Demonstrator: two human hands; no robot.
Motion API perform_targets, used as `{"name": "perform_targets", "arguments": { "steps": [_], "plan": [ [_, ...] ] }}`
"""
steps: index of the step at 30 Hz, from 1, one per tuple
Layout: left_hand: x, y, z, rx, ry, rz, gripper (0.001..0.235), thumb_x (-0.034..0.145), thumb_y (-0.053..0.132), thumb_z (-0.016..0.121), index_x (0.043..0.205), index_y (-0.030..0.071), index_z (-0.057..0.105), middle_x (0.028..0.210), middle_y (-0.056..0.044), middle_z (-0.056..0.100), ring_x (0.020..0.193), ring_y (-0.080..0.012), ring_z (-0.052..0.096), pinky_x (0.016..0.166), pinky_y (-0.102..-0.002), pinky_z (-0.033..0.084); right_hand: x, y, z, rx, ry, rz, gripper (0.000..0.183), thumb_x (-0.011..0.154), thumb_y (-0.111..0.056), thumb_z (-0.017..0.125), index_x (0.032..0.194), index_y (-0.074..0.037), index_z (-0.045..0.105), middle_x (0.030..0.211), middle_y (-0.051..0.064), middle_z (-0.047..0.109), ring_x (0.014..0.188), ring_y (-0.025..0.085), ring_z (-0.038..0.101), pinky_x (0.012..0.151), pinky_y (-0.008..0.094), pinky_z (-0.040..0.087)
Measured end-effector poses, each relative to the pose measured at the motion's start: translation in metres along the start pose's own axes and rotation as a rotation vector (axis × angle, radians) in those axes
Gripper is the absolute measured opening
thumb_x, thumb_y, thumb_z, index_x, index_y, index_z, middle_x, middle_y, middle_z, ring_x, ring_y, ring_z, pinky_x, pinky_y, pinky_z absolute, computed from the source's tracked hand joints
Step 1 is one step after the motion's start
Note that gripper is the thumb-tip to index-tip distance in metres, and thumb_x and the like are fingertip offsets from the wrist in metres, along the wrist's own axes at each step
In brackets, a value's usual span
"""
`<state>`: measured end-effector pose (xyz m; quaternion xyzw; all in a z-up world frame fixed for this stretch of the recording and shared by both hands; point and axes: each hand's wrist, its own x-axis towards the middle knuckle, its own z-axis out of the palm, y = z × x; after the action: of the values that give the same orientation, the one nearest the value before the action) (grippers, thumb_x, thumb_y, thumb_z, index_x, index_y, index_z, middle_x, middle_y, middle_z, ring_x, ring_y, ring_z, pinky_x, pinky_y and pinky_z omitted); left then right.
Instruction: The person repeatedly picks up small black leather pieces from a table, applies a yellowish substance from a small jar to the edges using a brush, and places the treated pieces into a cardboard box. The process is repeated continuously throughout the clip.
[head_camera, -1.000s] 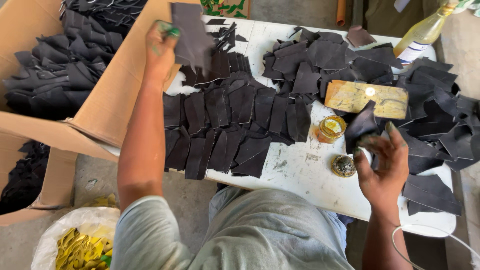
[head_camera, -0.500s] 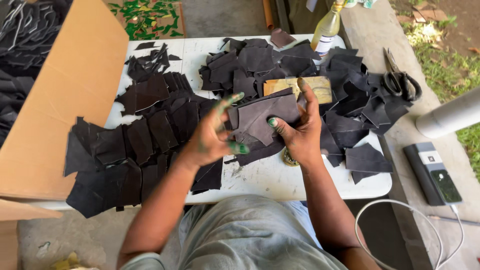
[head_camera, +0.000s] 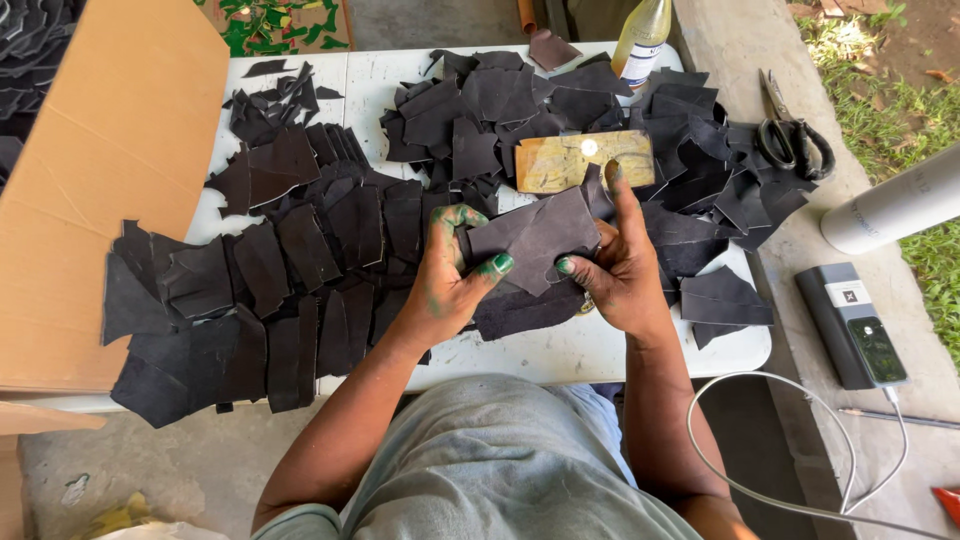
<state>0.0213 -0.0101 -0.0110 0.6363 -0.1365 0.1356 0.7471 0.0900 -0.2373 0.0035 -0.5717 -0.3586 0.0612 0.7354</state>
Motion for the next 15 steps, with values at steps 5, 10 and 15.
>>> {"name": "perform_targets", "arguments": {
  "steps": [5, 10, 15],
  "plan": [
    [-0.002, 0.003, -0.004, 0.214, -0.031, 0.110, 0.038, 0.103, 0.002, 0.065, 0.133, 0.002, 0.042, 0.122, -0.010, 0.046, 0.113, -0.0126, 0.050, 0.100, -0.030, 0.046, -0.006, 0.003, -0.003, 0.159, 0.016, 0.071, 0.100, 0.096, -0.001, 0.071, 0.171, -0.013, 0.006, 0.144, 0.020, 0.062, 0.119, 0.018, 0.064, 0.100, 0.032, 0.053],
    [-0.004, 0.013, -0.006, 0.345, -0.038, 0.003, 0.029, 0.103, 0.004, 0.064, 0.126, 0.002, 0.047, 0.101, -0.009, 0.061, 0.087, -0.0119, 0.059, 0.077, -0.031, 0.052, -0.007, 0.011, 0.004, 0.648, 0.009, 0.066, 0.071, 0.120, -0.001, 0.061, 0.177, -0.005, 0.019, 0.129, 0.018, 0.071, 0.098, 0.016, 0.071, 0.088, 0.031, 0.056],
    [-0.004, 0.023, 0.004, 0.436, 0.025, 0.251, 0.041, 0.092, 0.003, 0.074, 0.121, -0.002, 0.045, 0.103, -0.013, 0.059, 0.092, -0.0129, 0.063, 0.078, -0.030, 0.054, -0.007, 0.017, 0.019, 0.538, 0.177, 0.115, 0.073, 0.109, -0.005, 0.057, 0.171, -0.007, 0.020, 0.124, 0.011, 0.070, 0.117, 0.017, 0.067, 0.108, 0.036, 0.053]
  ]
}}
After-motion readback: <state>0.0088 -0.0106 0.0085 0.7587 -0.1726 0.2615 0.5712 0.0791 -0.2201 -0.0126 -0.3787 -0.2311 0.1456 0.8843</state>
